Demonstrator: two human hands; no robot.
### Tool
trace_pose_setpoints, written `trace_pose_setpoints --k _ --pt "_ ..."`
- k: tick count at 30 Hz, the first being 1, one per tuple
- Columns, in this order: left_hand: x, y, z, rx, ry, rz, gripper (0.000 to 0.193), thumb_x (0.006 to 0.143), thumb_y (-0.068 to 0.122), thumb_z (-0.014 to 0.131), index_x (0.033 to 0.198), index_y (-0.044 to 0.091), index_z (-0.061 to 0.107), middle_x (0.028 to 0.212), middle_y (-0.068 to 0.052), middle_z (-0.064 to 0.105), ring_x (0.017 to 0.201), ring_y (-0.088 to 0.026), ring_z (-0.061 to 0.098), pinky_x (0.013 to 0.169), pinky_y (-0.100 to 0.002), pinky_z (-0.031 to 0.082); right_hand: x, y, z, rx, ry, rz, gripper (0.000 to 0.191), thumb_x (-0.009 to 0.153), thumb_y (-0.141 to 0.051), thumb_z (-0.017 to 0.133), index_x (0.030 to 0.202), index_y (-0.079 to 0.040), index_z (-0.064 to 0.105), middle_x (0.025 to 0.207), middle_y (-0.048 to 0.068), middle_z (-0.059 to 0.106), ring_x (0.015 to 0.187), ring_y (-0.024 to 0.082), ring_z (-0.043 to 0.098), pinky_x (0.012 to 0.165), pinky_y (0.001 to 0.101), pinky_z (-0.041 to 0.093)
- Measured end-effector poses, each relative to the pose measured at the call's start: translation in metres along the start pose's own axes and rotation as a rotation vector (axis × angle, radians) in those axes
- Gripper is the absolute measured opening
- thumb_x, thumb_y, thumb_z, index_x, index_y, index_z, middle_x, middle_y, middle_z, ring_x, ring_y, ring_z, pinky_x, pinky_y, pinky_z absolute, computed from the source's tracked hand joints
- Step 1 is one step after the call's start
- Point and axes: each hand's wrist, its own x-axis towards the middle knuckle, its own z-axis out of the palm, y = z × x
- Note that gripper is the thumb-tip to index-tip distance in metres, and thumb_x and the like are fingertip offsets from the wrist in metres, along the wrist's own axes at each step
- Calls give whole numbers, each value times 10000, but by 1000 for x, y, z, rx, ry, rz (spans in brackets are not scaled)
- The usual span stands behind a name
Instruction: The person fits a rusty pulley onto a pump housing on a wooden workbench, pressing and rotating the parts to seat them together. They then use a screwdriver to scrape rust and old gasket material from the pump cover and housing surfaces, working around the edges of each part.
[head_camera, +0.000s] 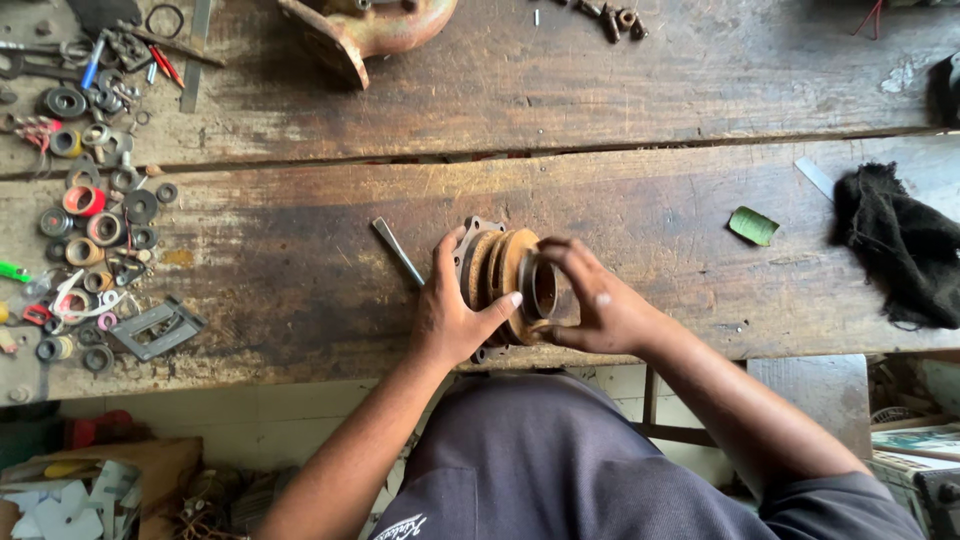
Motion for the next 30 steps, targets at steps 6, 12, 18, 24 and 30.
trace_pose_setpoints --k 6,12,18,24,30 --pt "0 9 5 -27 36 39 997 815 389 843 1545 29 268 1442 -265 546 1318 -378 607 1073 -474 522 9 5 17 64 -138 625 749 955 -505 635 1520 -105 349 1336 231 632 1237 374 661 1019 447 535" --pt "3 8 4 -28 -8 -41 998 784 368 834 1529 30 264 1398 -242 563 1254 -350 645 1028 -441 556 -4 29 13 -224 -74 -101 817 838 -350 752 1481 -63 338 1398 246 510 1246 415 620 1017 461 554" --pt "0 6 2 -27 -3 -9 983 803 353 834 1535 35 261 1396 -237 580 1264 -359 648 1041 -465 550 -4 18 5 -25 22 -71 818 827 -427 777 1435 -34 395 1407 289 525 1224 419 607 977 471 545" --pt "2 6 7 -5 5 -23 1020 789 398 832 1533 31 239 1403 -250 536 1259 -362 632 1027 -468 555 17 4 10 276 -140 746 737 869 -426 713 1447 -80 414 1181 250 739 916 311 730 779 422 599" --pt "2 6 7 2 -4 -17 1033 770 385 844 1536 37 245 1417 -257 533 1271 -372 611 1038 -486 535 1 11 4 -79 -49 35 785 813 -292 803 1433 -61 382 1283 251 618 1051 301 702 832 376 613"
